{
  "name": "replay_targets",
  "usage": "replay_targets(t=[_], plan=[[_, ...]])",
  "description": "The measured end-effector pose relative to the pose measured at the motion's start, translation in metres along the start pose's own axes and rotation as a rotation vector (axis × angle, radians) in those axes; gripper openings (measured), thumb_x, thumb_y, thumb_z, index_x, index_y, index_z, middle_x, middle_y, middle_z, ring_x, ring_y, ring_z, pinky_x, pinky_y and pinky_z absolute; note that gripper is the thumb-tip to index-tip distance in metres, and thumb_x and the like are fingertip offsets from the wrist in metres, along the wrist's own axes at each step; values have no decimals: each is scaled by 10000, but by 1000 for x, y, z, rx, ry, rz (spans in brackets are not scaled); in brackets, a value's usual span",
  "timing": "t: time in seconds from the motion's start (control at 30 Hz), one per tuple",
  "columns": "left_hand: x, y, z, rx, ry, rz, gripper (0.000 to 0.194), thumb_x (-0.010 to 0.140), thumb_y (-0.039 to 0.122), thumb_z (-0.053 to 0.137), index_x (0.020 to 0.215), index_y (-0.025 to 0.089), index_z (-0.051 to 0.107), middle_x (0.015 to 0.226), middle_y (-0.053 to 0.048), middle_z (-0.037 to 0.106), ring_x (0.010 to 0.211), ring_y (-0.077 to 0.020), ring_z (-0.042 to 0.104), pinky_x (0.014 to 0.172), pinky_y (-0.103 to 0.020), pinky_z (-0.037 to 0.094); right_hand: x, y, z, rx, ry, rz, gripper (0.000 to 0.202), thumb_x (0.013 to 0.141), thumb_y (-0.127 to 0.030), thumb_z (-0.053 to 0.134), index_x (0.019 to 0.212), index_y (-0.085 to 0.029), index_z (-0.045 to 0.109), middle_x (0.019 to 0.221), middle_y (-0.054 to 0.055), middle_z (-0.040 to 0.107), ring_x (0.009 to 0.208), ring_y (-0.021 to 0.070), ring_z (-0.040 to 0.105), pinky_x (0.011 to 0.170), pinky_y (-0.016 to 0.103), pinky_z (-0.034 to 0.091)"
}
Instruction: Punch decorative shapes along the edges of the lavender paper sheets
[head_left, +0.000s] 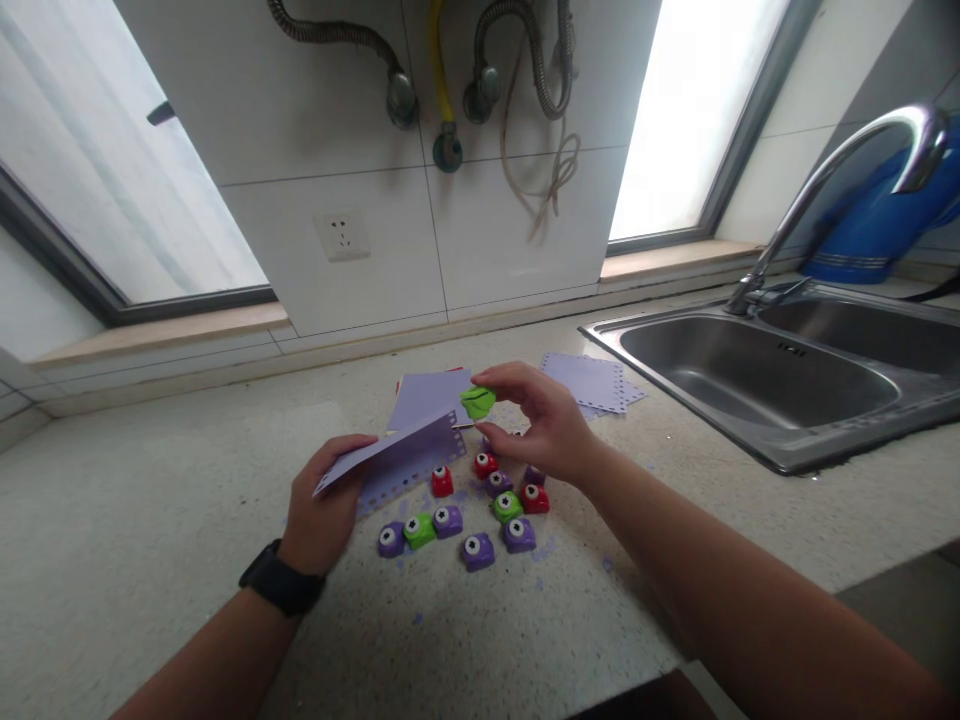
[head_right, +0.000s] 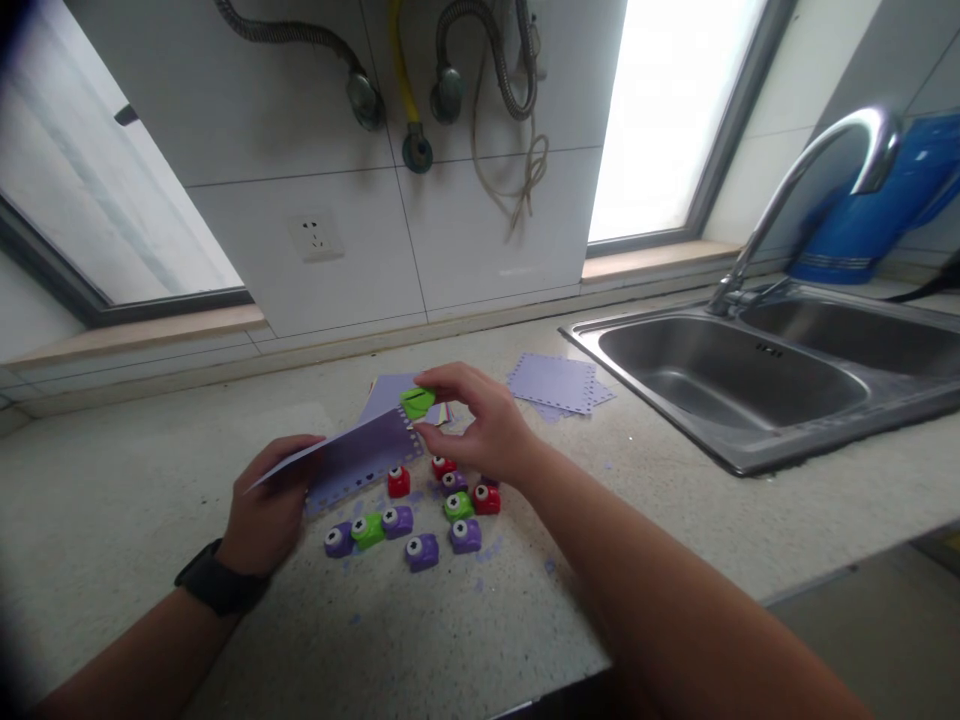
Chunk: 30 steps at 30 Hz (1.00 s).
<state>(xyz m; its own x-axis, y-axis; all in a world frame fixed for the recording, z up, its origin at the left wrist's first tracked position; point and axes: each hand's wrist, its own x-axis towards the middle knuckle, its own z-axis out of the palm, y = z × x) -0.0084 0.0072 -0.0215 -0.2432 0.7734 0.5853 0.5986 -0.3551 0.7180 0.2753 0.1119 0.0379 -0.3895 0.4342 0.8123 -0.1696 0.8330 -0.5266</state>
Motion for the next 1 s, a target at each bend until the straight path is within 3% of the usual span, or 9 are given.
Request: replay_targets(t=[0.57,1.0], plan=[[-1,1,3,-59,10,-119,203,878,355,711,1024,219,747,986,-50,747,923,-244,691,851,-373,565,-2,3,0,44,-43,45,465,814,-182,759,1257,-244,632,1147,67,662,1024,206,670,928,391,596],[0,1,2,-54,3,-67,156,895,303,695,1025,235,749,993,-30,739,930,-220,679,873,-349,545,-1,2,-1,38,-41,7,470,801,-150,755,1247,-236,634,1140,75,656,1043,219,661,917,403,596]])
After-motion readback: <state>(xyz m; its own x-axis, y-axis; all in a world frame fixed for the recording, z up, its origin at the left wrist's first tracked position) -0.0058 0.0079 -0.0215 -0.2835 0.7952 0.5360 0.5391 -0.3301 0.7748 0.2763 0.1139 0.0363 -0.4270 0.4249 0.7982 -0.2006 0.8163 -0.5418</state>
